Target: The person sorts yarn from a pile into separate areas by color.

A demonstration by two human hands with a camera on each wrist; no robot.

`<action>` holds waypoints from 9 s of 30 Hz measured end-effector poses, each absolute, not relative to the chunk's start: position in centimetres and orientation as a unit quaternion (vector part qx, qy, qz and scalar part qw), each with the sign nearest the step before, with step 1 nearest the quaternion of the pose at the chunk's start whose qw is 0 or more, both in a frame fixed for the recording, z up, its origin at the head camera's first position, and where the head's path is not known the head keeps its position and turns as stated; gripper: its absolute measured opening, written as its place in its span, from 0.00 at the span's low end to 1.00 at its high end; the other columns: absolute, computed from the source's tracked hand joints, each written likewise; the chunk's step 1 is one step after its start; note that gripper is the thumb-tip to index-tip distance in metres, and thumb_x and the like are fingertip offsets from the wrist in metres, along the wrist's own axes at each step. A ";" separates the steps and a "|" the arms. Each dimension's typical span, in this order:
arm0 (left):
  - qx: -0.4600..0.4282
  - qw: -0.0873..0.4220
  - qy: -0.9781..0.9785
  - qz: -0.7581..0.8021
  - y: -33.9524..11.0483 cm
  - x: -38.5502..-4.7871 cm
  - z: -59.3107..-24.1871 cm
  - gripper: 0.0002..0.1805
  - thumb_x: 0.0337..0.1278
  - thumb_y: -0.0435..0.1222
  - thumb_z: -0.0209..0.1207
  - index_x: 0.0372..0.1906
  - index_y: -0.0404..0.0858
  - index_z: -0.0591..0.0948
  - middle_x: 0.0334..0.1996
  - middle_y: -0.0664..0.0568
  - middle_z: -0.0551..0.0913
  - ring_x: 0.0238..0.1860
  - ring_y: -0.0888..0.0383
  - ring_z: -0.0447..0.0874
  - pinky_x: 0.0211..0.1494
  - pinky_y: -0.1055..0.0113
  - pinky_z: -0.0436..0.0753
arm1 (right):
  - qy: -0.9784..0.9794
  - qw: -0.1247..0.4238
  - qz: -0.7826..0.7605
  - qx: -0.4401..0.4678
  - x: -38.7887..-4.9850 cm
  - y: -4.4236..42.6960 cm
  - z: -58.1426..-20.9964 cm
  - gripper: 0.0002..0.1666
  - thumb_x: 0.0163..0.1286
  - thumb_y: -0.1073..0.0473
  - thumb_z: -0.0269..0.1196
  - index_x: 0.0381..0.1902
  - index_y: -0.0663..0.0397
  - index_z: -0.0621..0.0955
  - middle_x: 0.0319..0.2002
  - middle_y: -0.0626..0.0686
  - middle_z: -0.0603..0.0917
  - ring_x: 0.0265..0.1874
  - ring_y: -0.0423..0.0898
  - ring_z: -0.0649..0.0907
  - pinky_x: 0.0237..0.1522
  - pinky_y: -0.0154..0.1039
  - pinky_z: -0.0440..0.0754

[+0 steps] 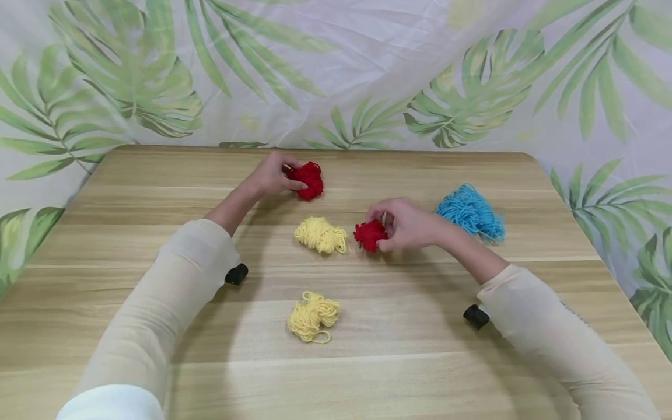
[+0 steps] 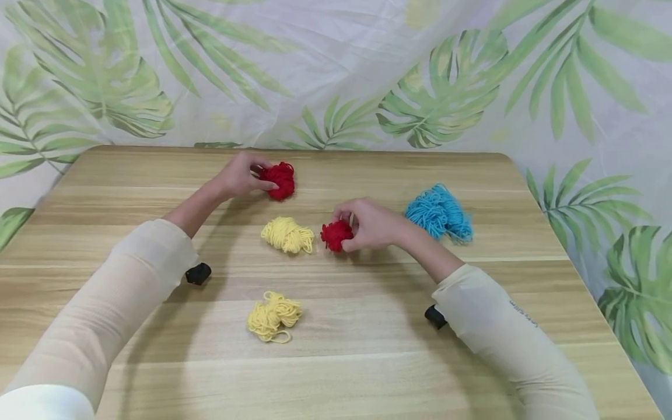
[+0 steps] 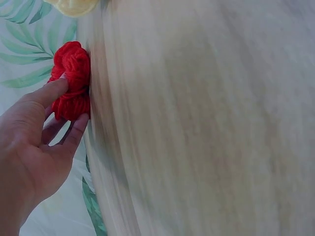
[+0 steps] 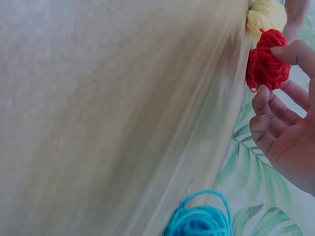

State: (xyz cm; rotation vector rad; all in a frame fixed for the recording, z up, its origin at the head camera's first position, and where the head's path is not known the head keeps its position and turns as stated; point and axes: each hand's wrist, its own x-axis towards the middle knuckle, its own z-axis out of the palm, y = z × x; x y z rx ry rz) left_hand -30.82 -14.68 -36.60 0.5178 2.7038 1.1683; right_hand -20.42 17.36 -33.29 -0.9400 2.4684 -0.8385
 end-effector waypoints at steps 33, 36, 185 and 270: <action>0.175 0.080 0.909 0.369 -14.4 -30.1 -35.9 0.27 0.59 0.31 0.73 0.61 0.24 0.81 0.55 0.31 0.84 0.52 0.40 0.81 0.58 0.51 0.79 | 0.895 0.110 -0.327 -0.283 -23.3 16.6 -33.2 0.22 0.60 0.64 0.73 0.52 0.63 0.83 0.44 0.59 0.84 0.33 0.50 0.83 0.37 0.41 0.80; 0.176 0.079 0.909 0.370 -14.4 -30.0 -35.8 0.28 0.59 0.31 0.73 0.63 0.24 0.79 0.57 0.31 0.83 0.54 0.39 0.80 0.59 0.50 0.79 | 0.898 0.104 -0.325 -0.277 -23.6 16.4 -33.2 0.22 0.59 0.64 0.73 0.52 0.63 0.83 0.44 0.59 0.84 0.33 0.50 0.83 0.37 0.41 0.80; 0.229 0.015 0.928 0.295 -14.9 -26.4 -34.1 0.21 0.63 0.33 0.70 0.59 0.32 0.81 0.63 0.38 0.75 0.63 0.38 0.73 0.64 0.45 0.76 | 0.907 0.091 -0.334 -0.242 -25.8 13.3 -34.1 0.29 0.66 0.61 0.72 0.63 0.64 0.79 0.53 0.66 0.83 0.40 0.57 0.86 0.48 0.48 0.84; 0.378 0.095 0.865 0.317 -16.1 -21.0 -33.6 0.17 0.51 0.24 0.67 0.48 0.34 0.86 0.51 0.43 0.86 0.53 0.47 0.82 0.55 0.50 0.82 | 0.894 0.126 -0.325 -0.283 -20.2 15.0 -33.8 0.24 0.66 0.62 0.74 0.58 0.63 0.82 0.44 0.60 0.87 0.35 0.49 0.86 0.41 0.42 0.85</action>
